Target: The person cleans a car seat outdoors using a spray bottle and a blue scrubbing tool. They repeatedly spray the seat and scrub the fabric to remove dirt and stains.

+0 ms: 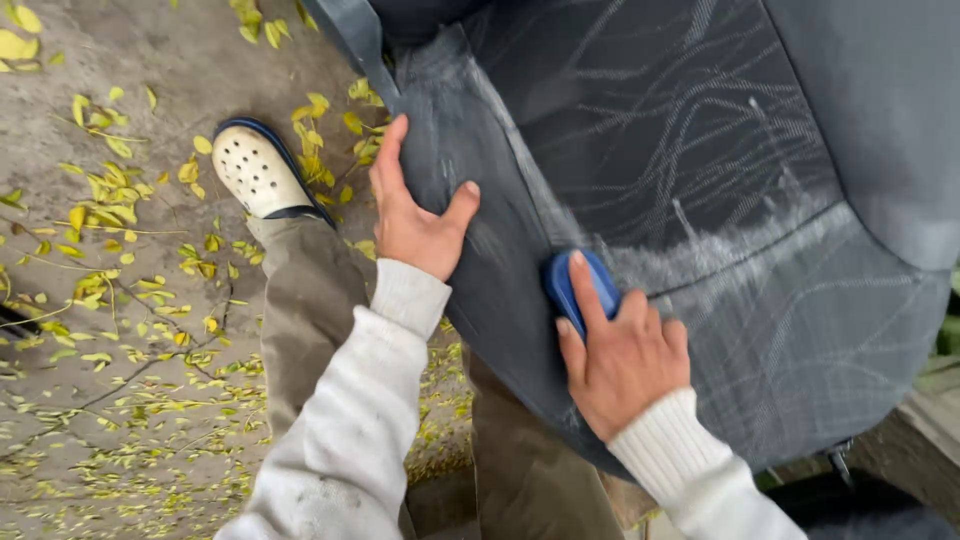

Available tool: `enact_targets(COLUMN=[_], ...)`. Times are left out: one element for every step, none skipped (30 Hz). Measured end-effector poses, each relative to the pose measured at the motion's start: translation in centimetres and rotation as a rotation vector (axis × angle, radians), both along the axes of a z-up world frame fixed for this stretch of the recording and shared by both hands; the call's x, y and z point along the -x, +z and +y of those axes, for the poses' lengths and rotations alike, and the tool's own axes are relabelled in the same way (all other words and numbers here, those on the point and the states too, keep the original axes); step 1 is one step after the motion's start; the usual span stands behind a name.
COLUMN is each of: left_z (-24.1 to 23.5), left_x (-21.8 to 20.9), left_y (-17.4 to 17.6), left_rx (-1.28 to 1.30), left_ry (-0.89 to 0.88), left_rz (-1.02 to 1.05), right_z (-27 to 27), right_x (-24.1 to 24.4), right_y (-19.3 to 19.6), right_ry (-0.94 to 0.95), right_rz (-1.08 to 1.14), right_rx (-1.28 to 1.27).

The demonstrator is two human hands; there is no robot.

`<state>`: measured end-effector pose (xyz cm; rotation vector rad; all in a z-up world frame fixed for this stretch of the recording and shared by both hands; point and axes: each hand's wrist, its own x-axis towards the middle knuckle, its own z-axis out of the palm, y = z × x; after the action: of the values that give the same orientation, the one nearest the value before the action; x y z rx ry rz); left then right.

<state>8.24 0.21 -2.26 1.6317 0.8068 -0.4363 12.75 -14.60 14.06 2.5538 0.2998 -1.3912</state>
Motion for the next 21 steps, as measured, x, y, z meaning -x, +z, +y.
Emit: enact_targets(left_z=[0.1,0.1,0.3,0.4,0.2,-0.2,-0.1,0.1,0.5,0.9,0.9,0.7,0.7,0.8,0.6,0.4,0.4,0.2,0.1,0.0,0.7], left_x=[0.0,0.1,0.5,0.8,0.6,0.8,0.6,0.5,0.1,-0.2,-0.5,-0.1,0.1,0.3,0.2,0.0,0.2,-0.6,-0.4,-0.1,0.2], left_y=[0.1,0.1,0.5,0.9,0.7,0.7,0.3,-0.1,0.3,0.6,1.1,1.5,1.5,1.5,1.3,1.0,0.7,-0.4,-0.3,-0.1,0.7], left_rx=[0.001,0.004,0.017,0.024,0.025,0.033,0.017,0.000,0.008,0.047,0.090,0.102,0.113,0.125,0.129,0.103,0.060,0.047,0.037,0.027,0.021], left_ry=[0.008,0.016,0.008,0.000,0.005,0.011,0.008,0.005,0.004,0.016,0.034,0.038,0.052,0.066,0.073,0.053,0.037,0.048,0.036,0.023,0.015], left_rz=[0.042,0.084,0.106,0.112,0.097,0.098,0.087,0.076,0.079,0.109,0.151,0.165,0.168,0.171,0.149,0.127,0.109,0.091,0.108,0.125,0.150], right_z=[0.1,0.2,1.2,2.1,2.5,2.5,2.9,3.4,3.0,2.7,2.1,1.6,1.2,0.8,1.2,1.6,2.0,2.5,3.2,3.7,3.7], right_x=[-0.1,-0.1,-1.1,-1.9,-3.1,-3.6,-4.4,-5.1,-4.2,-3.3,-2.5,-1.6,-0.6,0.3,-0.7,-1.8,-2.6,-4.4,-5.4,-6.1,-4.9], right_y=[-0.4,-0.9,-3.3,-5.8,-8.9,-10.3,-12.2,-14.1,-11.1,-8.0,-4.7,-3.1,-1.9,-0.7,-2.3,-3.9,-5.7,-9.1,-11.5,-13.9,-12.0], right_ry=[-0.003,-0.005,-0.013,0.051,0.128,0.134,0.240,0.344,0.345,0.246,0.150,0.156,0.127,0.098,0.104,0.105,0.109,0.119,0.193,0.264,0.253], right_rz=[0.048,0.096,0.118,-0.029,-0.198,-0.196,-0.242,-0.289,-0.285,-0.156,-0.018,-0.003,0.050,0.103,0.080,0.054,0.032,0.013,-0.049,-0.113,-0.089], right_rx=[0.050,0.101,0.115,0.024,-0.072,-0.065,-0.060,-0.053,-0.046,0.006,0.063,0.074,0.104,0.134,0.139,0.103,0.050,0.038,-0.036,-0.111,-0.118])
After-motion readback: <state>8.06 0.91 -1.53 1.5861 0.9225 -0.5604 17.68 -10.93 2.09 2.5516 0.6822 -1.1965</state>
